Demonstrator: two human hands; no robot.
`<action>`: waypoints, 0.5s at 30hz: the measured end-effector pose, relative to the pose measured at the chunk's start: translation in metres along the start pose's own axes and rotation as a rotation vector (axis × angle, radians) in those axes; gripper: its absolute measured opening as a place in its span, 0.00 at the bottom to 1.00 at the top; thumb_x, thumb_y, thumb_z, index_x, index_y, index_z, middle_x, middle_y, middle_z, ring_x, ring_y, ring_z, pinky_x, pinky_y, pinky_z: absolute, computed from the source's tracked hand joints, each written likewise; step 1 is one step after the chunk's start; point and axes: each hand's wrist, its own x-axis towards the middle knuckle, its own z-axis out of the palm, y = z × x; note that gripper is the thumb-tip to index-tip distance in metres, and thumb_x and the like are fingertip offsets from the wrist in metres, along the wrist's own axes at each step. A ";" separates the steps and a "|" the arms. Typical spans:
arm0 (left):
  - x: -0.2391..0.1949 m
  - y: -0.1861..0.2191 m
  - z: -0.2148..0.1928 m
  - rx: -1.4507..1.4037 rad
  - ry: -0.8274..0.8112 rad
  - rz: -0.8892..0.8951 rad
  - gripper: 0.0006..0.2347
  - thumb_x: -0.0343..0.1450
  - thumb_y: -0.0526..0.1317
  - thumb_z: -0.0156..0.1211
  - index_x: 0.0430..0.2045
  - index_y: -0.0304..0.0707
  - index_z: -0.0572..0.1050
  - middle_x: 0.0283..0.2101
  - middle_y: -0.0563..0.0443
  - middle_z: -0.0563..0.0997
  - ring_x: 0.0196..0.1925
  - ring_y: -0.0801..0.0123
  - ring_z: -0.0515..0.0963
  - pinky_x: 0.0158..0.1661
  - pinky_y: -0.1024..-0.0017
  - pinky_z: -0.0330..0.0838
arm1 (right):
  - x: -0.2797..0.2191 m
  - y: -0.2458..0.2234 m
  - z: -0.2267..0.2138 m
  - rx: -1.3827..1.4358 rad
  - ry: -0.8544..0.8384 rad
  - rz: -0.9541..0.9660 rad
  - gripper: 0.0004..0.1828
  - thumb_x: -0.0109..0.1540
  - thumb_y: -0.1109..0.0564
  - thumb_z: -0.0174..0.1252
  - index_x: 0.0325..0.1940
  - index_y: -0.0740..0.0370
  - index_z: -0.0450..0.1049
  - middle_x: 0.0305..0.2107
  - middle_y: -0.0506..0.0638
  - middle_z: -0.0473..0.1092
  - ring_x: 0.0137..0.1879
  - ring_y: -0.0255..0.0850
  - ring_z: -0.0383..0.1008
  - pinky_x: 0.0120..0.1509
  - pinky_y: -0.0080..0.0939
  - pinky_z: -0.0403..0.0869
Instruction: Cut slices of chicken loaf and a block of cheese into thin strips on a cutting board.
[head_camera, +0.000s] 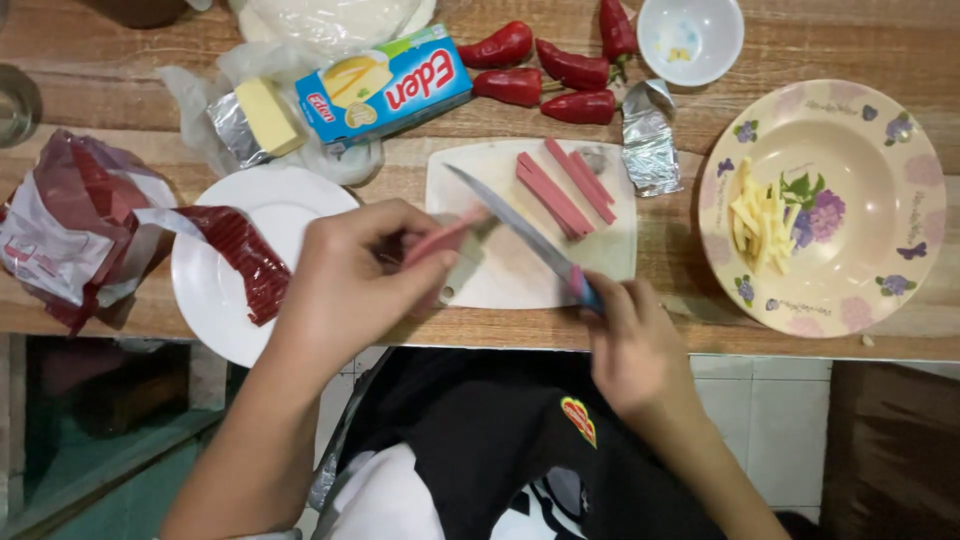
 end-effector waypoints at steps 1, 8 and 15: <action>0.006 0.000 0.003 0.025 -0.088 0.005 0.08 0.61 0.33 0.70 0.31 0.32 0.84 0.22 0.51 0.83 0.18 0.75 0.76 0.21 0.81 0.68 | -0.001 0.003 -0.011 0.214 -0.068 0.075 0.24 0.60 0.65 0.56 0.62 0.63 0.70 0.42 0.56 0.72 0.38 0.46 0.73 0.40 0.43 0.73; 0.064 0.000 0.031 0.542 -0.431 -0.023 0.11 0.63 0.41 0.70 0.36 0.38 0.85 0.32 0.45 0.86 0.29 0.56 0.84 0.33 0.61 0.76 | -0.039 0.041 -0.044 0.560 -0.105 0.483 0.17 0.68 0.64 0.49 0.60 0.68 0.73 0.19 0.50 0.72 0.22 0.37 0.70 0.27 0.34 0.70; 0.111 -0.012 0.085 0.690 -0.335 0.880 0.19 0.63 0.36 0.69 0.49 0.36 0.76 0.53 0.46 0.80 0.52 0.59 0.78 0.49 0.67 0.77 | -0.070 0.074 -0.028 0.846 -0.145 0.743 0.19 0.70 0.59 0.47 0.61 0.65 0.76 0.20 0.53 0.69 0.21 0.40 0.67 0.25 0.37 0.69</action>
